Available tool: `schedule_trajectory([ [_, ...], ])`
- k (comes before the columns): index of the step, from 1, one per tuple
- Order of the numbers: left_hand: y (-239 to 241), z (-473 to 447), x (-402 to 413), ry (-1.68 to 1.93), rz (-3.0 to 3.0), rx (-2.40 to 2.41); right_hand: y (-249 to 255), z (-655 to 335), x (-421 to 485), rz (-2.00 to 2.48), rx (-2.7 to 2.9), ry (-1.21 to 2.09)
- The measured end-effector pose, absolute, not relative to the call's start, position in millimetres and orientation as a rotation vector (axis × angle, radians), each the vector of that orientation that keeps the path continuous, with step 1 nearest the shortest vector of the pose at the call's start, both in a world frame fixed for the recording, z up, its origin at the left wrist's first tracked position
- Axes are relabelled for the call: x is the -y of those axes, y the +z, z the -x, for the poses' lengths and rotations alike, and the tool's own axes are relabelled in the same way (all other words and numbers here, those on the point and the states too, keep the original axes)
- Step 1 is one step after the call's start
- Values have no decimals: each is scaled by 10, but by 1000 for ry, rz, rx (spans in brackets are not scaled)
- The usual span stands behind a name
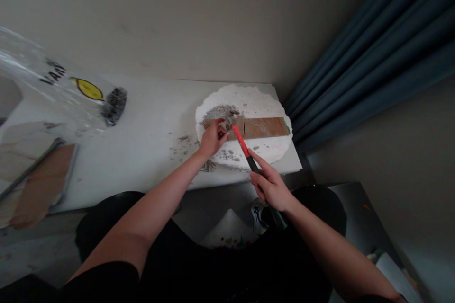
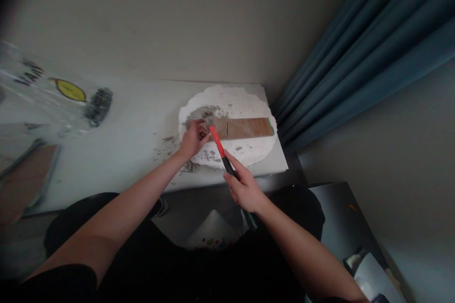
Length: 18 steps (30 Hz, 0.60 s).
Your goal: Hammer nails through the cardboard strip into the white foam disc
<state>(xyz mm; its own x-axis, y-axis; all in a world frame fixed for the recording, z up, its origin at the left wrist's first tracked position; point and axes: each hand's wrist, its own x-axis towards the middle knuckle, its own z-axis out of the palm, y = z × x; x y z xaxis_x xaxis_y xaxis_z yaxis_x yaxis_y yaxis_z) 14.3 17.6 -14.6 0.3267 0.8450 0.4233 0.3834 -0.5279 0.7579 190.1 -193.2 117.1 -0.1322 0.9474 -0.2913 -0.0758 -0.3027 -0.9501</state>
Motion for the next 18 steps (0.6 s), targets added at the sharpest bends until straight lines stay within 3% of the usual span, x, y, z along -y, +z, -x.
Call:
schedule_trajectory([
  [18,-162,-141,-190,1107,-2059,-1115,1133,-1899,1926,1277,1049,1583],
])
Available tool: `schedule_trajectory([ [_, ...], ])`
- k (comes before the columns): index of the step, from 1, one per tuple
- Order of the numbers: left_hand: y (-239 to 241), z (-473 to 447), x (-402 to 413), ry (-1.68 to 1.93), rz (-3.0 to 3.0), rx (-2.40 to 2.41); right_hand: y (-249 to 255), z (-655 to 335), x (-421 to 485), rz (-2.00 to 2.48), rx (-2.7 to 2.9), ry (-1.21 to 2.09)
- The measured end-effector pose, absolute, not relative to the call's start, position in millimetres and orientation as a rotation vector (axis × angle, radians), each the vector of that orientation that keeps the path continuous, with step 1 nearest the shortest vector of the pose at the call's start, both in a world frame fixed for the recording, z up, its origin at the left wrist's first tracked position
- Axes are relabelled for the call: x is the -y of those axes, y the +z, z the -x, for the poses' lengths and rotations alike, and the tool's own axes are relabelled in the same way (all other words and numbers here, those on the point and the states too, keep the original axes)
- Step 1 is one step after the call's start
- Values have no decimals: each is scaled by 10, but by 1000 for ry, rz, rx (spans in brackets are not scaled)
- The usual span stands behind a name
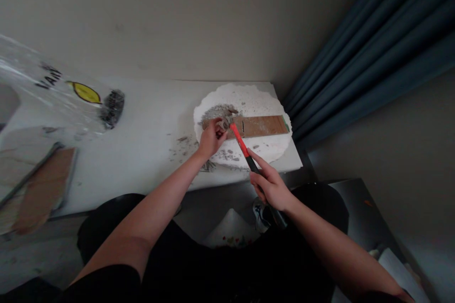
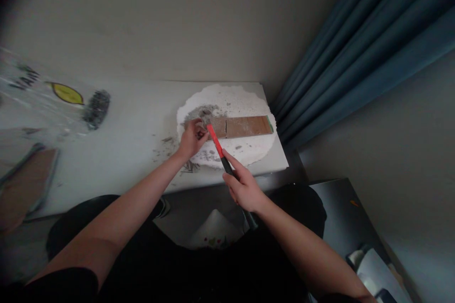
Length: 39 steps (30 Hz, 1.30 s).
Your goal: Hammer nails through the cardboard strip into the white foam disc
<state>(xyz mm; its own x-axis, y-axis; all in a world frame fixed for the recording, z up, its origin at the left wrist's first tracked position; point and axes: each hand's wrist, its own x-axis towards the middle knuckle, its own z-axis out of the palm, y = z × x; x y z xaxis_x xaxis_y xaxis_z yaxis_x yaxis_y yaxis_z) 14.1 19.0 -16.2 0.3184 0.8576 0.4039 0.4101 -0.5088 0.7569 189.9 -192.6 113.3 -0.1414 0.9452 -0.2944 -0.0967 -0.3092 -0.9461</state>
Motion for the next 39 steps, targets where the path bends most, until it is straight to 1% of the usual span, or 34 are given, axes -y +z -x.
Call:
schedule_trajectory([
  [3,-148,-143,-192,1092,-2052,-1116,1105,-1911,1914,1257,1069,1541],
  [8,-163,-139,-207,1091,-2045,-1116,1102,-1927,1929,1273,1066,1583],
  [12,-176,-131,-213,1077,-2053,-1121,1133,-1917,1938,1266,1081,1523],
  [16,-164,-131,-206,1083,-2014,-1130,1127,-1920,1916,1295,1055,1553],
  [23,-144,-131,-194,1165,-2114,-1085,1156,-2006,1926,1243,1051,1478],
  [29,-140,-119,-202,1165,-2131,-1080,1107,-1951,1950,1290,1041,1566],
  [35,-144,-130,-223,1148,-2153,-1094,1131,-1936,1932,1282,1072,1522],
  [39,-165,-132,-228,1158,-2142,-1084,1137,-1911,1920,1311,1075,1578],
])
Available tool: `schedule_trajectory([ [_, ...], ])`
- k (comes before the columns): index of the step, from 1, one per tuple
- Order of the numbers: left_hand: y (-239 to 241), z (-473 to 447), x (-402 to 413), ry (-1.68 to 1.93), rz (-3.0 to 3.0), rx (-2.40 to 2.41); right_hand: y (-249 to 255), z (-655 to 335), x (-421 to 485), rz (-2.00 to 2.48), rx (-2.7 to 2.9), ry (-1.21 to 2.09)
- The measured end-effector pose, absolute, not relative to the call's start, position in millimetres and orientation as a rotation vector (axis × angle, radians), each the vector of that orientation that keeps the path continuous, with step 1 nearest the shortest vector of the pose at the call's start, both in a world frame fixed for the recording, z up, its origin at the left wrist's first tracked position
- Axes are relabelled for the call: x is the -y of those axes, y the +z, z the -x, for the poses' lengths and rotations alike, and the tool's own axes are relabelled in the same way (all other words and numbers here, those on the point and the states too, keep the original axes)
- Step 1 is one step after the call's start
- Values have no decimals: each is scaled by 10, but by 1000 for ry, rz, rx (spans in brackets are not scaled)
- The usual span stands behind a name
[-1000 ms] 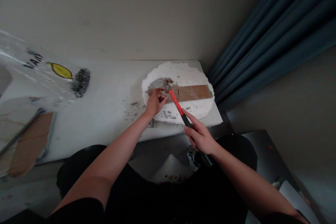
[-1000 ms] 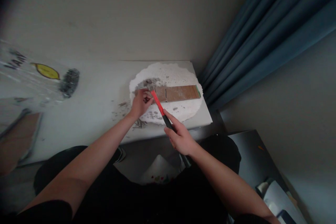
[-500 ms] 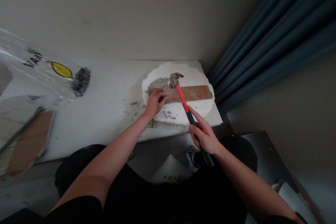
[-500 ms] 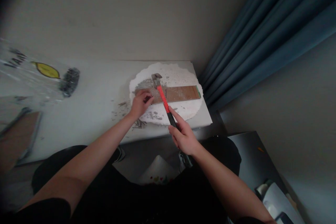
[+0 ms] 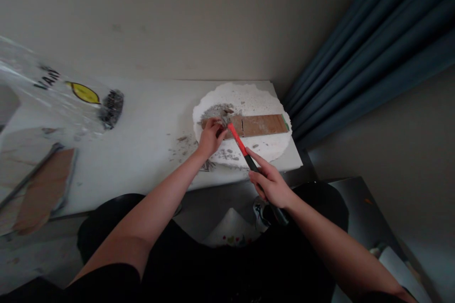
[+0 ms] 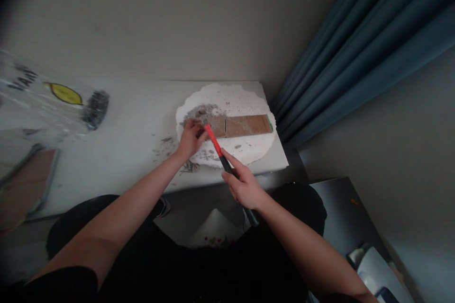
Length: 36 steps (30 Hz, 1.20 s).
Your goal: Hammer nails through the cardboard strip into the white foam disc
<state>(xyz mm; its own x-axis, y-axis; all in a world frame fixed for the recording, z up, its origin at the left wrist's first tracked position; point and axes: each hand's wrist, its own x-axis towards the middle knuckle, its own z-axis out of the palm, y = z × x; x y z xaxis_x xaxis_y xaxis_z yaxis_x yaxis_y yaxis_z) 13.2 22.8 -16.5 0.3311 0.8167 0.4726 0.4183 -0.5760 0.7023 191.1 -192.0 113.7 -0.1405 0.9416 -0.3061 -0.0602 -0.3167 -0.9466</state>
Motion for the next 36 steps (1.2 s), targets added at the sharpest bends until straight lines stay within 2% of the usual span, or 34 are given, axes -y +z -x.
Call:
schedule_trajectory([
  [23,-116,-139,-203,1070,-2211,-1116,1075,-1871,1946,1272,1075,1487],
  [36,-139,-129,-206,1061,-2217,-1128,1054,-1873,1905,1285,1019,1592],
])
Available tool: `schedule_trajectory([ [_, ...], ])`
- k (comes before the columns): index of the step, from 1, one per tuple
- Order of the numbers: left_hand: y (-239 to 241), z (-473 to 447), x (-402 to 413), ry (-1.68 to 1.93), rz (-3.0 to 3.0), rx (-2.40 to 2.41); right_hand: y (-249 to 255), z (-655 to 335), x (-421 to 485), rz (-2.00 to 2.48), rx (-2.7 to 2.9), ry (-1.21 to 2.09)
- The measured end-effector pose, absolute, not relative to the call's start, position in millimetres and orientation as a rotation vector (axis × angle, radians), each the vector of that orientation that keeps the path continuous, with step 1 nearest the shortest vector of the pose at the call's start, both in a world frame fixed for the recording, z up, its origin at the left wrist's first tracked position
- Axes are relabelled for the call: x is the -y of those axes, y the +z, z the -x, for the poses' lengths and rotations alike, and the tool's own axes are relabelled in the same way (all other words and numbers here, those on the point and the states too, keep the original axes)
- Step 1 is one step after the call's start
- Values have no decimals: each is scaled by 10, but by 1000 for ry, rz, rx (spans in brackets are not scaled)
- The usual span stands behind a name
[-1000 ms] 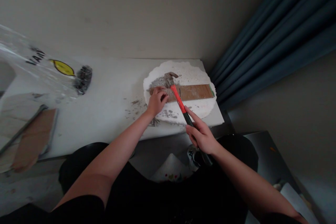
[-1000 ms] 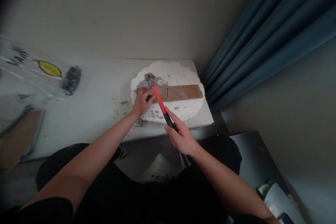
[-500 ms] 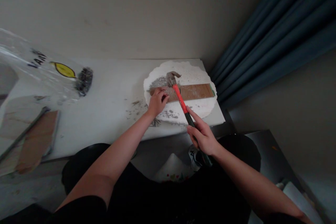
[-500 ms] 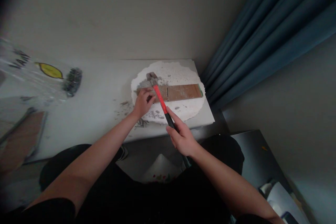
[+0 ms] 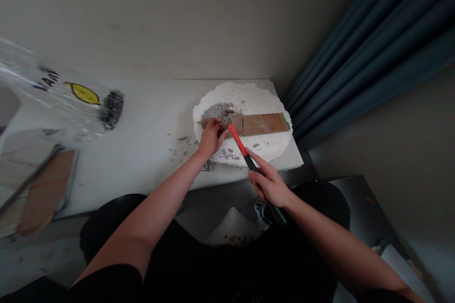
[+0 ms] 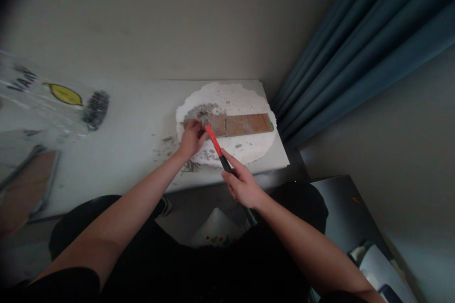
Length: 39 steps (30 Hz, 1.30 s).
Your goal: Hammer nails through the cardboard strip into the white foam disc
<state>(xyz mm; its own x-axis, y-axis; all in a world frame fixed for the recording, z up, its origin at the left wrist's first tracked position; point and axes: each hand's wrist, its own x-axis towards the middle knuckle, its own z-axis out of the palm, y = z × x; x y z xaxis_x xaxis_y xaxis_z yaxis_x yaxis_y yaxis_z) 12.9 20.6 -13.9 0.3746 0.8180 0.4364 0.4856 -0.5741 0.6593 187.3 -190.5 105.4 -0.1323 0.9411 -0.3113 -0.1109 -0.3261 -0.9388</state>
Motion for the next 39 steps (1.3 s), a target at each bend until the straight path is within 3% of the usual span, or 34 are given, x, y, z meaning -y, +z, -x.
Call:
schedule_trajectory([
  [31,-204,-133,-184,1242,-2010,-1151,840,-1899,1924,1323,1039,1548],
  [39,212,95,-388,1269,-1911,-1328,1076,-2083,1827,1282,968,1443],
])
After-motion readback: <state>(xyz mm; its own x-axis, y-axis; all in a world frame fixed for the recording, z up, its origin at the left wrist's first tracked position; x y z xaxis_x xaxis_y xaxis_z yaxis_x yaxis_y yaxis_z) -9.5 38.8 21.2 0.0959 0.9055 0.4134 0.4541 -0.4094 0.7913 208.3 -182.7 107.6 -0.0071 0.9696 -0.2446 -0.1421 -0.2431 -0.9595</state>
